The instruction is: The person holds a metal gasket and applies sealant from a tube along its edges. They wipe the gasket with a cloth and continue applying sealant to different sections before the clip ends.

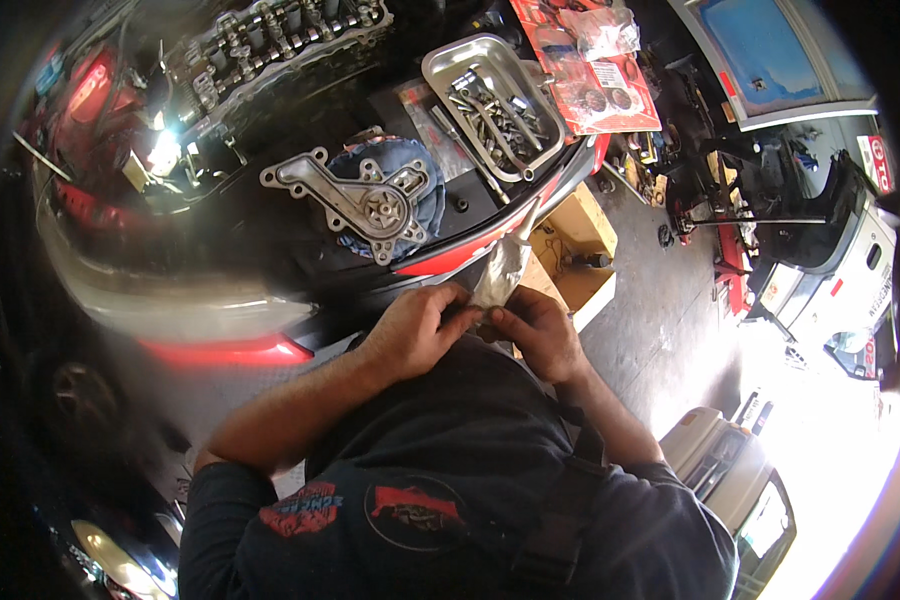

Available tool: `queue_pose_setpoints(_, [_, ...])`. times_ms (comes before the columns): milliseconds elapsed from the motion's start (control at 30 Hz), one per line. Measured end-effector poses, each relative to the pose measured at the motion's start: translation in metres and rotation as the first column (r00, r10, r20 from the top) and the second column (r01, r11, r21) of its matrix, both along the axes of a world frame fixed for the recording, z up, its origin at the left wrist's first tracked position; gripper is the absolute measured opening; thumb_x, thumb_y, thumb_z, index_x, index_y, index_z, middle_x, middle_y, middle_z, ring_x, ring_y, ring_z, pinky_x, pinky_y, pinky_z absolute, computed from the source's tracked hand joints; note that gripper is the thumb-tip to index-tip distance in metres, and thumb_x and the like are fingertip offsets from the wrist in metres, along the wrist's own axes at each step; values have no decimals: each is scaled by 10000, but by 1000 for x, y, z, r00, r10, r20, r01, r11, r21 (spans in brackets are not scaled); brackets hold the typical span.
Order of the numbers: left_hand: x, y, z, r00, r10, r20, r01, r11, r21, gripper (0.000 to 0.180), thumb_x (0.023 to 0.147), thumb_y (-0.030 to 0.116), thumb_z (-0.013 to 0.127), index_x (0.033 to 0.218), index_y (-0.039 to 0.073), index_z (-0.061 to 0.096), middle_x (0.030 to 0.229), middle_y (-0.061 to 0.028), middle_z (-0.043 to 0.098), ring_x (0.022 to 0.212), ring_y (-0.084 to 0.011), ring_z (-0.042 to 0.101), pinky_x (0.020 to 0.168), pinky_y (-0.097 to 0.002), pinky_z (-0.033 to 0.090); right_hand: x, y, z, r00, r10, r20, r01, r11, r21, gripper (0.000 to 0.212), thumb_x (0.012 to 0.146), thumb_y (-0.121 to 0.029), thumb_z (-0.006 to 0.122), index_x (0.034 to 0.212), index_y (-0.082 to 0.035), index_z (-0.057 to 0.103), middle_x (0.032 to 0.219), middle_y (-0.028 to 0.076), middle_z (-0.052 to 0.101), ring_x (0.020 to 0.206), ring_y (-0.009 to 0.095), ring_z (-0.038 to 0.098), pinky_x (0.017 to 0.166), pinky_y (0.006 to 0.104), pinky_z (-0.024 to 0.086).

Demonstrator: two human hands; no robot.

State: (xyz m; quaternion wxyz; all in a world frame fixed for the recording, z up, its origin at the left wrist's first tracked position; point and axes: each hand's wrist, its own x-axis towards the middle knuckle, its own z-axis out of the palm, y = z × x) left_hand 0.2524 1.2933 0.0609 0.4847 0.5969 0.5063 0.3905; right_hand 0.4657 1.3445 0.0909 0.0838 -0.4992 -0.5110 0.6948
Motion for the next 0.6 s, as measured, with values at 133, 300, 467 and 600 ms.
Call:
queue_pose_setpoints(133, [29,-9,2,978,143,149,-130,987,-96,227,897,174,685,981,-32,638,862,-153,687,729,-230,676,665,-321,517,20,1,-12,955,-122,-270,116,993,-39,291,937,-98,656,1203,2,593,1109,95,674,1028,163,633,925,325,508])
queue_pose_setpoints(300, [84,-18,6,951,186,245,-168,981,-93,200,882,134,688,985,-30,636,784,-93,651,705,-131,626,656,-285,500,66,8,-9,890,-92,-446,78,996,-49,334,915,-54,662,1233,-5,572,1123,85,667,1030,184,624,930,340,487])
queue_pose_setpoints(467, [151,-24,11,913,332,237,-296,939,-175,201,902,120,677,1009,-45,636,834,-105,671,748,-132,645,681,-289,520,124,17,-7,882,-123,-455,107,992,-60,318,922,-92,668,1220,-30,575,1060,68,672,912,152,636,827,309,512])
queue_pose_setpoints(600, [200,-42,25,868,430,249,-398,901,-172,186,927,120,664,1003,-47,637,862,-124,674,756,-146,659,686,-267,531,166,10,-4,906,-45,-422,55,998,13,296,899,-87,711,1171,-36,605,1039,55,682,913,131,636,834,292,515])
